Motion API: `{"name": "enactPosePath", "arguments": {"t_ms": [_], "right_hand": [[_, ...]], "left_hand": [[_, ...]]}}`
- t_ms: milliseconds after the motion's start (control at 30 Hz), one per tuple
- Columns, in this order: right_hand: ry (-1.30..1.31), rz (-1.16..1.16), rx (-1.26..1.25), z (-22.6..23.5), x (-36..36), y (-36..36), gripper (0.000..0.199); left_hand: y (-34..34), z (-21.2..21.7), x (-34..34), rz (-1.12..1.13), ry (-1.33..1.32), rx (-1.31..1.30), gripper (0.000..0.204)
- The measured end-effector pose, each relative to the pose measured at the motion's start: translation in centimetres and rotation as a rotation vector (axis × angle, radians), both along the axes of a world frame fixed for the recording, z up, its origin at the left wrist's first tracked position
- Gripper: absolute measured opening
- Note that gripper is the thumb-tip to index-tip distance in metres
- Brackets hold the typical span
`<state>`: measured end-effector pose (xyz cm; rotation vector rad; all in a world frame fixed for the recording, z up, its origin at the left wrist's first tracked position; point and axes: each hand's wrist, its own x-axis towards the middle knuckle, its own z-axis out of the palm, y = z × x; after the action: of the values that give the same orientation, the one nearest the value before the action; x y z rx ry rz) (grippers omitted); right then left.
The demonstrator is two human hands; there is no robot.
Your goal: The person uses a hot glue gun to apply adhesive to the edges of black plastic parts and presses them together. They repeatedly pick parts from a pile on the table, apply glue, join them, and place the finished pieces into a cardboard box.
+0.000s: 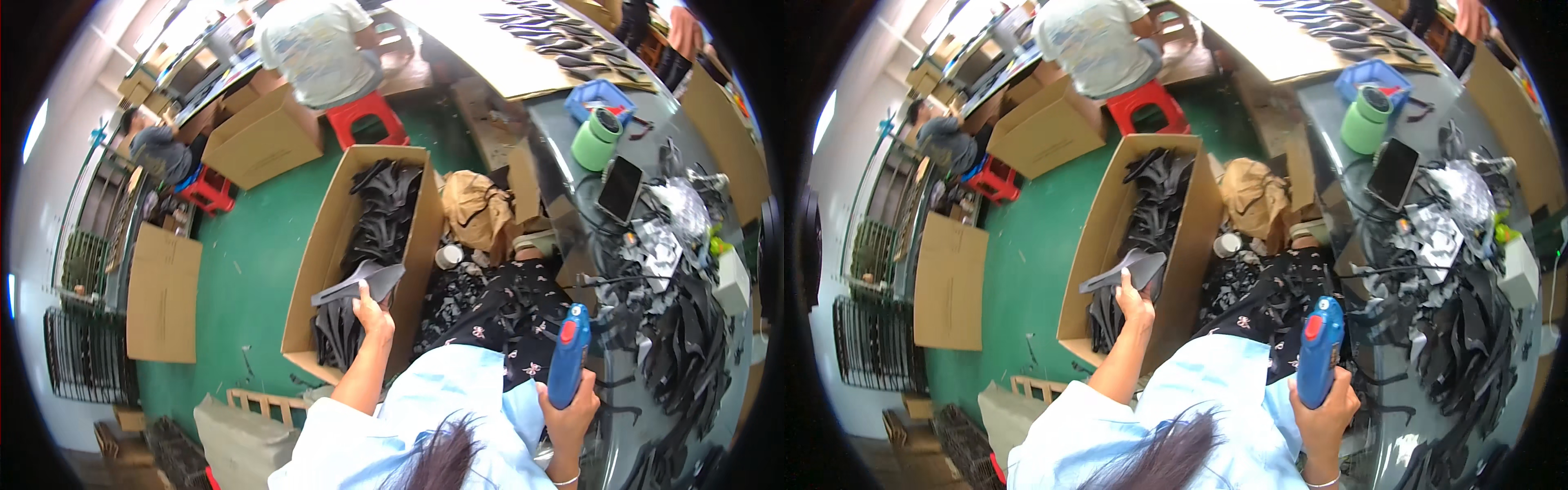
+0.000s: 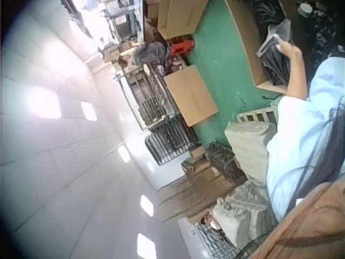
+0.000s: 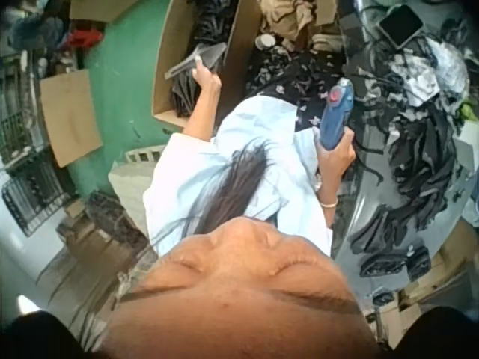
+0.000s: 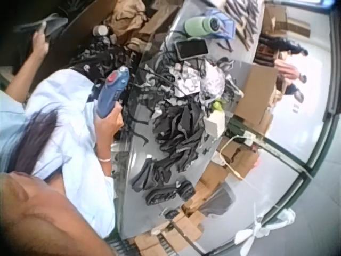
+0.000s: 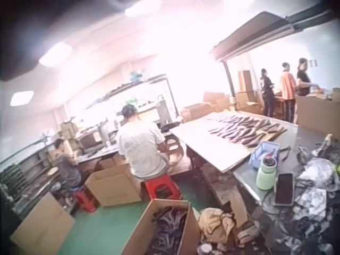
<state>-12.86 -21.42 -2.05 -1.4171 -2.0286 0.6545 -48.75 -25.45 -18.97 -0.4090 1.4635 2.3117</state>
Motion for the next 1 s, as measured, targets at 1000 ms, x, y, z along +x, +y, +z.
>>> {"name": "enactPosePath", "arguments": {"t_ms": [1000], "right_hand": [[0.397,-0.336,0.158,-1.5,6.1,-1.4,0.048]], "left_hand": [[22.1,16.1,38.7,-2.074,0.054,0.118,0.053]]}}
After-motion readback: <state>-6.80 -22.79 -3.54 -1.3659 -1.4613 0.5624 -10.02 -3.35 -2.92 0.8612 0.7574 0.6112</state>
